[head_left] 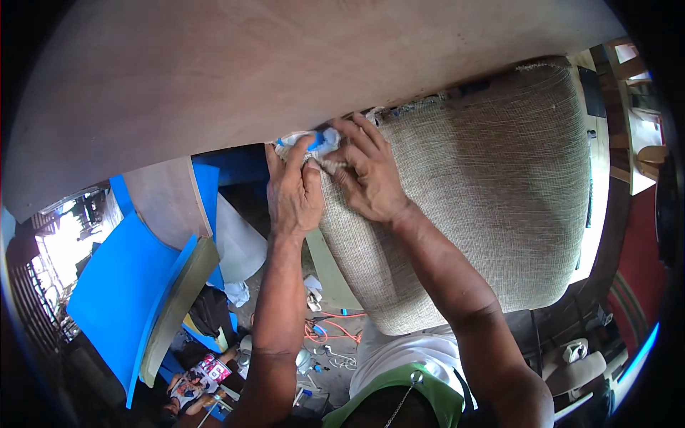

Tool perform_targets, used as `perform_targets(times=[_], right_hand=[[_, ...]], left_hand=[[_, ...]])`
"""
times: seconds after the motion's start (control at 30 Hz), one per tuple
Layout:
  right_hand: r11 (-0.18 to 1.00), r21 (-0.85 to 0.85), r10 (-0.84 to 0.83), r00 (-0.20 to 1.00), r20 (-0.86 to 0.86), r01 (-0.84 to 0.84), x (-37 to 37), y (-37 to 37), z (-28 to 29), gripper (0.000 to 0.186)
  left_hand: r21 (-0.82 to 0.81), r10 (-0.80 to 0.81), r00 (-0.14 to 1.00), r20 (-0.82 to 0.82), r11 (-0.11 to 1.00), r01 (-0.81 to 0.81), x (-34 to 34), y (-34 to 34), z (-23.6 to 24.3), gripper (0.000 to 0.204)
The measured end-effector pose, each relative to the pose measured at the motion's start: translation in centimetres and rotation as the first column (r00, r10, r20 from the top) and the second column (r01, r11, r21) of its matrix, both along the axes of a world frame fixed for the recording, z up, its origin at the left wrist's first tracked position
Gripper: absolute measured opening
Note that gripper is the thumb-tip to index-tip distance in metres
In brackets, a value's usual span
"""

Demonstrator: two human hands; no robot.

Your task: The person is reupholstering a chair seat by stretching fabric and securing it with a pneumatic stapler, then trimming the excess.

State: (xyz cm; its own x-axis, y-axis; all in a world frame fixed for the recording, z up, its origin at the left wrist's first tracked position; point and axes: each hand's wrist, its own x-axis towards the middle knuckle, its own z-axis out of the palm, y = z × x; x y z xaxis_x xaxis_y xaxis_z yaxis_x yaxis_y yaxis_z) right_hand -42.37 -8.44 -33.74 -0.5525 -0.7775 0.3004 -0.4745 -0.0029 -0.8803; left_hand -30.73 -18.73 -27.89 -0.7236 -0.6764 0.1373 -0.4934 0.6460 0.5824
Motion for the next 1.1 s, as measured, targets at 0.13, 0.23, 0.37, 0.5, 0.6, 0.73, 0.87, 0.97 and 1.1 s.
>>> perform_targets(times=[0.13, 0.23, 0.37, 0.5, 0.6, 0.73, 0.87, 0.97, 1.1], right_hand=[[0.991, 0.104, 0.077, 0.99, 0.121, -0.09, 0.3, -0.6, -0.1, 0.023], [0.984, 0.123, 0.113, 0.984, 0.135, -0.13, 0.3, -0.7, -0.5, 0.019], [0.994, 0.065, 0.081, 0.99, 0.113, -0.089, 0.2, -0.6, -0.7, 0.018], [0.967, 0.151, 0.182, 0.972, 0.151, -0.204, -0.7, -0.4, -0.7, 0.024], [0.983, 0.095, 0.142, 0.982, 0.127, -0.155, -0.6, -1.0, -1.1, 0.023], [0.971, 0.156, 0.16, 0.979, 0.13, -0.18, -0.6, -1.7, -1.4, 0.023], [0.98, 0.196, -0.016, 0.971, 0.238, -0.032, -0.8, -2.6, -1.6, 0.023], [0.982, -0.078, -0.155, 0.966, 0.209, 0.174, -1.0, -3.2, -2.4, 0.015], [0.987, 0.001, -0.154, 0.956, 0.249, 0.159, -1.1, -3.7, -2.0, 0.017]], left_hand=[[0.009, 0.045, 0.999, -0.016, 0.999, -0.045, 0.1, -0.2, -0.8, 0.026], [-0.056, 0.08, 0.995, -0.058, 0.995, -0.083, -0.1, -0.2, -2.0, 0.019], [-0.049, 0.095, 0.995, 0.026, 0.994, -0.094, -0.5, 0.0, -1.2, 0.019], [-0.093, 0.094, 0.996, 0.004, 0.991, -0.093, -1.0, 0.0, -1.7, 0.02], [-0.068, 0.129, 0.992, -0.004, 0.989, -0.129, -1.0, 0.0, -2.1, 0.02], [-0.141, 0.103, 0.995, -0.017, 0.985, -0.104, -0.5, 0.0, -2.5, 0.022], [-0.129, 0.078, 0.992, -0.099, 0.988, -0.091, -0.1, 0.2, -2.9, 0.031], [0.127, 0.225, 0.944, -0.24, 0.972, -0.199, 0.5, 1.0, -3.8, 0.078], [0.187, 0.277, 0.911, -0.305, 0.955, -0.228, -0.2, 1.3, -3.4, 0.091]])
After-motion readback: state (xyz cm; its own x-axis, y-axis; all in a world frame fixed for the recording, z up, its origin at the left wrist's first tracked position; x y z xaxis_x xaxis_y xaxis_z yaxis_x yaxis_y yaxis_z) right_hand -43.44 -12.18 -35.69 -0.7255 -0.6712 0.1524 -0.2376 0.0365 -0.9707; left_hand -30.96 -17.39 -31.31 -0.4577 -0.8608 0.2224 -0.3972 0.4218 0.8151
